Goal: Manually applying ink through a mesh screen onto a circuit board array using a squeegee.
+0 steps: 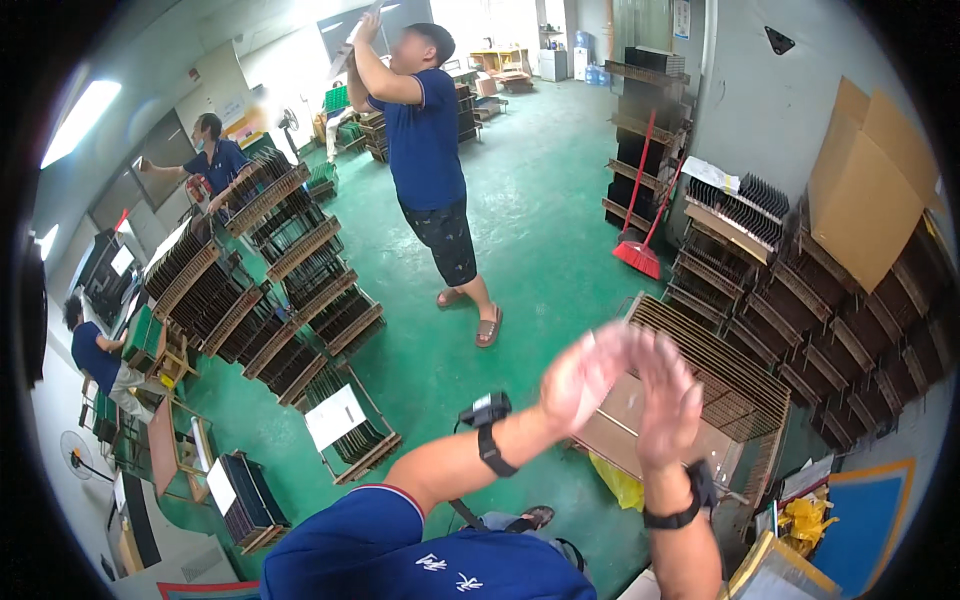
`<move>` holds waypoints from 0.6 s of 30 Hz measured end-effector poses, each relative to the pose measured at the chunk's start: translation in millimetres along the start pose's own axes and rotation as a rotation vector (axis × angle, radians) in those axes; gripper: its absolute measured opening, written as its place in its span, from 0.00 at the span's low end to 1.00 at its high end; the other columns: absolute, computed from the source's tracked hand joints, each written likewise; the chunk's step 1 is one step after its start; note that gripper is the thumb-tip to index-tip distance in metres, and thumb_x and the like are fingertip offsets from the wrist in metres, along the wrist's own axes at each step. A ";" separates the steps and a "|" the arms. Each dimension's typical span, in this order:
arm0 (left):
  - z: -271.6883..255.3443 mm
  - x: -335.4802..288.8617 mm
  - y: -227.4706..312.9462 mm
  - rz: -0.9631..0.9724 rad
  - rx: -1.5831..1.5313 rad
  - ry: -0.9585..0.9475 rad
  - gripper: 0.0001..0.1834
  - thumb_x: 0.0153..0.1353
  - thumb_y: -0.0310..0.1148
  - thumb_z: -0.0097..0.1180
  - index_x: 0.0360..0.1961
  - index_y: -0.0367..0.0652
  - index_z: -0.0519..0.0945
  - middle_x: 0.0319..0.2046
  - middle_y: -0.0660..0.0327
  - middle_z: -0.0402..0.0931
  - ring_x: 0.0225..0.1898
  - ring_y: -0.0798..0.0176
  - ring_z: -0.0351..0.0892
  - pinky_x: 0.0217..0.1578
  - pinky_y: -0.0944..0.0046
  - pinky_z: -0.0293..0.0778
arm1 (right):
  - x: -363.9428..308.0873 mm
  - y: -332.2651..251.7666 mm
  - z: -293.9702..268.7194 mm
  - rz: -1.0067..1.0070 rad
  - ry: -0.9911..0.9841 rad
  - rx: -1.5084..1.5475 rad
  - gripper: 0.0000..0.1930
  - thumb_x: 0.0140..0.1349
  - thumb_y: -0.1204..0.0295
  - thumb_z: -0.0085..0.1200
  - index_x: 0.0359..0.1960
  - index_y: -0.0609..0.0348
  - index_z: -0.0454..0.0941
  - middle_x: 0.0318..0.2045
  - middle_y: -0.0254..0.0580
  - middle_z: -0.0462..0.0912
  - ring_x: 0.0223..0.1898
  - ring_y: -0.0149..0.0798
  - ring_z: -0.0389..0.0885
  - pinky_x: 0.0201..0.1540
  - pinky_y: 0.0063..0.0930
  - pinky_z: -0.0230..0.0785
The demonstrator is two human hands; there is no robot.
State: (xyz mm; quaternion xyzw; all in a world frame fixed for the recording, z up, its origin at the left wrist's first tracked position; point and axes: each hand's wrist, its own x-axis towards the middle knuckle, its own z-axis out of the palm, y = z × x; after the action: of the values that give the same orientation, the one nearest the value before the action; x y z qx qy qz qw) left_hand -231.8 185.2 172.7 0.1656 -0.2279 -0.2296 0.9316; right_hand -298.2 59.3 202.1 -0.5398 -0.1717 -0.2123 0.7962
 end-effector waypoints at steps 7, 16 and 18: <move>-98.4 -103.4 -124.8 -0.796 0.201 0.268 0.27 0.75 0.40 0.44 0.66 0.31 0.68 0.64 0.47 0.72 0.64 0.52 0.73 0.65 0.54 0.69 | -222.4 14.6 -111.0 0.524 0.603 -0.277 0.29 0.74 0.55 0.46 0.60 0.74 0.71 0.57 0.60 0.78 0.59 0.53 0.79 0.66 0.45 0.69; -31.8 -127.3 -271.4 -1.096 0.825 -0.727 0.20 0.70 0.35 0.55 0.58 0.36 0.78 0.53 0.55 0.83 0.55 0.58 0.80 0.59 0.59 0.72 | -443.5 -107.8 -85.1 0.334 1.359 -0.573 0.20 0.72 0.66 0.55 0.57 0.69 0.78 0.49 0.44 0.85 0.51 0.37 0.82 0.59 0.32 0.72; 5.8 -132.0 -305.2 -0.986 0.895 -1.034 0.20 0.67 0.33 0.57 0.58 0.36 0.78 0.53 0.52 0.82 0.56 0.54 0.80 0.61 0.57 0.70 | -485.3 -144.8 -73.4 0.438 1.593 -0.738 0.20 0.70 0.65 0.57 0.56 0.70 0.79 0.50 0.45 0.85 0.52 0.35 0.81 0.60 0.30 0.71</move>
State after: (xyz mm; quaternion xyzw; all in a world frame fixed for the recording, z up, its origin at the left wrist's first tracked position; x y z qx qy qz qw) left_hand -446.6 -5.8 5.5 0.4739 -0.5969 -0.5450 0.3496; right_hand -783.7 17.7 45.8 -0.4744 0.6160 -0.4083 0.4783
